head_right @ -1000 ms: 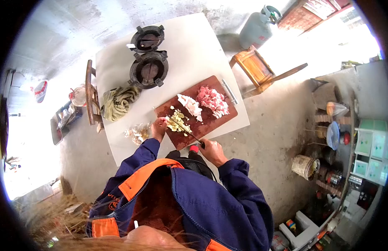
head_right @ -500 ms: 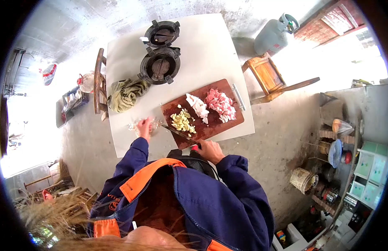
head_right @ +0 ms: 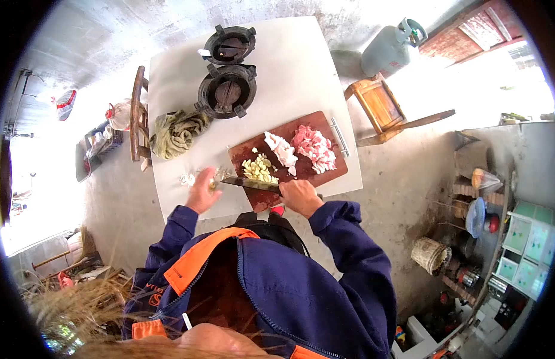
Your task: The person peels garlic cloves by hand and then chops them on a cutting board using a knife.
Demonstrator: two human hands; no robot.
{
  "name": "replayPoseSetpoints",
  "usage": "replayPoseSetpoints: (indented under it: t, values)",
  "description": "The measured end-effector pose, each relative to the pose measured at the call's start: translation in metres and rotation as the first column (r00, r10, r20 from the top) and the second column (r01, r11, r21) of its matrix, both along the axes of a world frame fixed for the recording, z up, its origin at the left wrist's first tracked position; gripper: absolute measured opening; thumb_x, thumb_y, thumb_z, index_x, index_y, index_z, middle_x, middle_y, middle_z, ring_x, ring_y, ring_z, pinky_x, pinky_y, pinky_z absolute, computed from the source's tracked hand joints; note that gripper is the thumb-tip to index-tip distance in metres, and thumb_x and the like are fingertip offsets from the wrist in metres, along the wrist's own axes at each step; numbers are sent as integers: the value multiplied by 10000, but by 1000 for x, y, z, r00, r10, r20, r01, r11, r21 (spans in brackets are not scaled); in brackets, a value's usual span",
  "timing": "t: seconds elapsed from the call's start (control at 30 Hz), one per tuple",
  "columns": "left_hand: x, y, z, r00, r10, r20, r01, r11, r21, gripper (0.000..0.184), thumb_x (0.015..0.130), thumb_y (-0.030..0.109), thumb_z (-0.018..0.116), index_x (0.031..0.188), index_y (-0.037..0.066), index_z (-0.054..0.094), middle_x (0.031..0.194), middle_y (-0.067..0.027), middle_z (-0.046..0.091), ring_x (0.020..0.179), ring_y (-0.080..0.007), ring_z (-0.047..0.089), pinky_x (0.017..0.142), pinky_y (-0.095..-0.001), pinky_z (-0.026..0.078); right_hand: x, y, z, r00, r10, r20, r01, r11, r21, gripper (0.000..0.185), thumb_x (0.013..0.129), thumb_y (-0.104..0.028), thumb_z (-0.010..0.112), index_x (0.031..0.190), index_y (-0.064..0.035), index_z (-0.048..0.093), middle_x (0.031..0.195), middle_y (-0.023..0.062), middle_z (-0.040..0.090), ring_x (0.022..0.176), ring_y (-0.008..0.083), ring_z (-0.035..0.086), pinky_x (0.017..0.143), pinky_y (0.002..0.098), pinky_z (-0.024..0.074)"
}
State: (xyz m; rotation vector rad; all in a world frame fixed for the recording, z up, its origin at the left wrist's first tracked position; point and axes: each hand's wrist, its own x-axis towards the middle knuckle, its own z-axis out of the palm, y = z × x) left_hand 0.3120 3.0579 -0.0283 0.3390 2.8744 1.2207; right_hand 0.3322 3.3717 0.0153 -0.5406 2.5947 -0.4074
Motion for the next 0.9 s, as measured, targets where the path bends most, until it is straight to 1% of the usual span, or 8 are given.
replayPoseSetpoints:
  t: [0.07, 0.17, 0.2, 0.33, 0.5, 0.6, 0.8, 0.9]
  values:
    - [1, 29, 21, 949, -308, -69, 277, 917, -287, 514, 685, 158, 664, 1162, 62, 500, 1121, -86, 534, 1060, -273, 494, 911, -394, 400, -8, 3, -4, 997, 75, -9, -74, 996, 48, 237, 766, -271, 573, 777, -34, 587, 688, 155, 621, 680, 309, 629, 609, 398, 505]
    - [0, 41, -19, 942, -335, 33, 332, 908, -256, 439, 684, 92, 647, 1104, 69, 521, 1095, -109, 542, 1064, -298, 489, 940, -387, 375, -10, 10, -16, 994, 96, -44, -95, 995, 12, 224, 765, -265, 580, 784, -42, 586, 684, 153, 621, 675, 308, 629, 604, 399, 505]
    - [-3, 47, -22, 944, -330, -26, 309, 906, -291, 283, 697, 89, 613, 972, 62, 553, 989, -79, 565, 974, -264, 520, 846, -372, 434, -11, 10, -16, 997, 71, 13, -71, 997, 39, 210, 760, -259, 591, 802, -54, 585, 689, 151, 624, 678, 304, 631, 599, 402, 504]
    - [4, 57, -24, 925, -371, -80, 317, 872, -373, 206, 698, 88, 600, 897, 58, 555, 899, -55, 560, 888, -241, 530, 764, -371, 444, 3, 18, -42, 999, -26, 18, 26, 999, 21, 206, 760, -254, 592, 833, -62, 583, 711, 162, 626, 685, 312, 631, 589, 415, 505]
    - [-14, 50, -28, 928, -365, -82, 325, 895, -305, 190, 696, 73, 593, 885, 71, 578, 887, -52, 585, 888, -241, 539, 759, -371, 446, -14, 15, -24, 999, -2, 36, 0, 999, 44, 205, 754, -254, 595, 802, -54, 599, 709, 154, 625, 689, 310, 631, 608, 404, 507]
    - [-20, 47, -15, 940, -338, 33, 338, 920, -198, 194, 683, 24, 569, 874, 50, 596, 900, -76, 614, 881, -264, 552, 770, -368, 447, -25, 12, -9, 995, 91, -28, -88, 993, 81, 235, 737, -264, 616, 793, -36, 604, 721, 150, 622, 706, 304, 628, 615, 401, 506]
    - [-14, 62, -24, 920, -386, -68, 336, 867, -369, 239, 685, 86, 592, 923, 99, 582, 925, -24, 591, 923, -214, 541, 765, -356, 448, -4, 20, -35, 997, -77, 15, 77, 997, 15, 210, 756, -243, 583, 811, -40, 596, 723, 153, 623, 706, 308, 628, 609, 409, 501]
    - [-17, 57, -24, 916, -394, -77, 340, 864, -372, 223, 701, 92, 577, 923, 99, 587, 915, -35, 593, 921, -217, 543, 765, -355, 450, -6, 18, -34, 998, -51, 29, 50, 998, 40, 206, 762, -238, 572, 813, -41, 598, 736, 158, 626, 714, 306, 629, 624, 406, 501]
